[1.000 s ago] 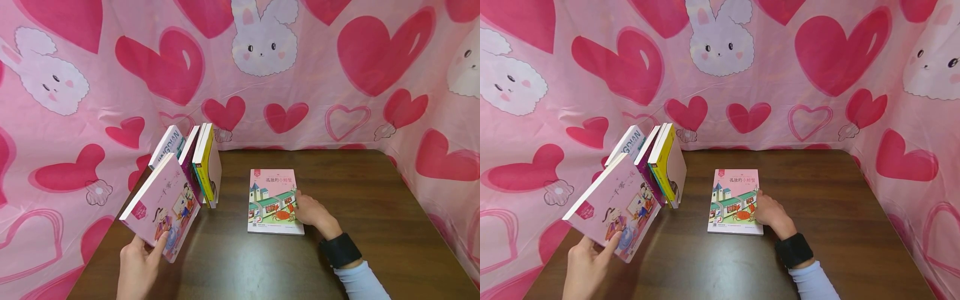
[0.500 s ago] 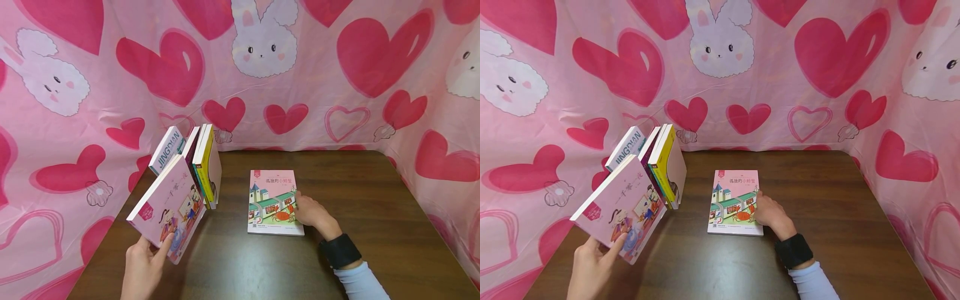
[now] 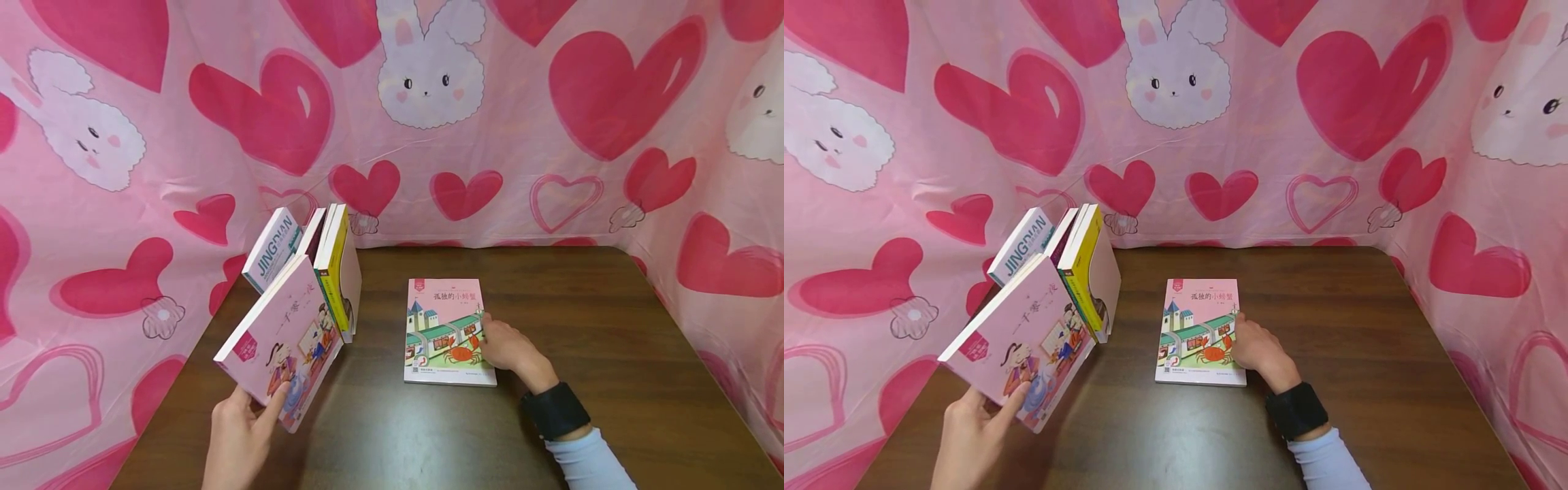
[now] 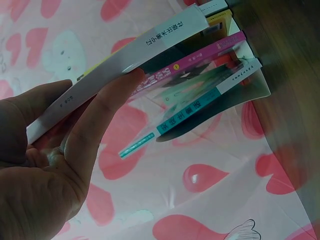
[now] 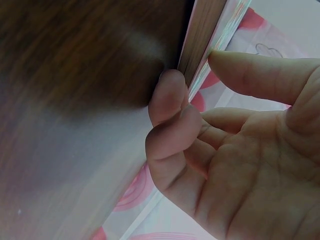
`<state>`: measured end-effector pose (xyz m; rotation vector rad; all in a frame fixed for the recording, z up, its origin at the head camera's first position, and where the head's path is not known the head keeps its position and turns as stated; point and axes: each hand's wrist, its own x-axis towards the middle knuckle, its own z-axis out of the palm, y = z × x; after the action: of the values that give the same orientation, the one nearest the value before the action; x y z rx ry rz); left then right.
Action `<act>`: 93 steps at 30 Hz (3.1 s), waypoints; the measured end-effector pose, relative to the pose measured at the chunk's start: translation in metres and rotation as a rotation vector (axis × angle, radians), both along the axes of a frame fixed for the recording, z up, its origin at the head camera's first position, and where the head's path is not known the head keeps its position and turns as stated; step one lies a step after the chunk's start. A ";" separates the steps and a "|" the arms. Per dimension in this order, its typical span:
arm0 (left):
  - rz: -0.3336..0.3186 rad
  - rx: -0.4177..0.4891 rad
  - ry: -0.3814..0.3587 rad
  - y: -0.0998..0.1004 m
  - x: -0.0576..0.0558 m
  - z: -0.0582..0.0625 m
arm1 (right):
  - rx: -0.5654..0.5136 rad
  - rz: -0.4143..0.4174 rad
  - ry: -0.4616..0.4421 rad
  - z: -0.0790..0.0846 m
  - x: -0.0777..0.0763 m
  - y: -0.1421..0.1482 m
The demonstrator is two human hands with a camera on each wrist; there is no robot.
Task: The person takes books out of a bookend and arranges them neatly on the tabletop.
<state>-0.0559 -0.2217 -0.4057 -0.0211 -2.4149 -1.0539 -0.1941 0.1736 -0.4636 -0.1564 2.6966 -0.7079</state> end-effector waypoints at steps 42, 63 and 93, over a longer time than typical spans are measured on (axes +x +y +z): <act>-0.161 0.086 -0.142 0.014 -0.022 -0.003 | -0.010 -0.022 0.049 0.005 0.000 0.000; -0.183 0.164 -0.205 0.022 -0.042 -0.013 | 0.005 -0.053 0.087 0.004 0.002 -0.004; -0.254 0.248 -0.277 0.034 -0.070 -0.018 | -0.326 0.061 0.384 0.009 -0.004 -0.034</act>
<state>-0.1254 -0.1877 -0.4239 -0.1060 -2.5526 -1.5571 -0.1977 0.1391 -0.4550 -0.4993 2.8890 -1.2024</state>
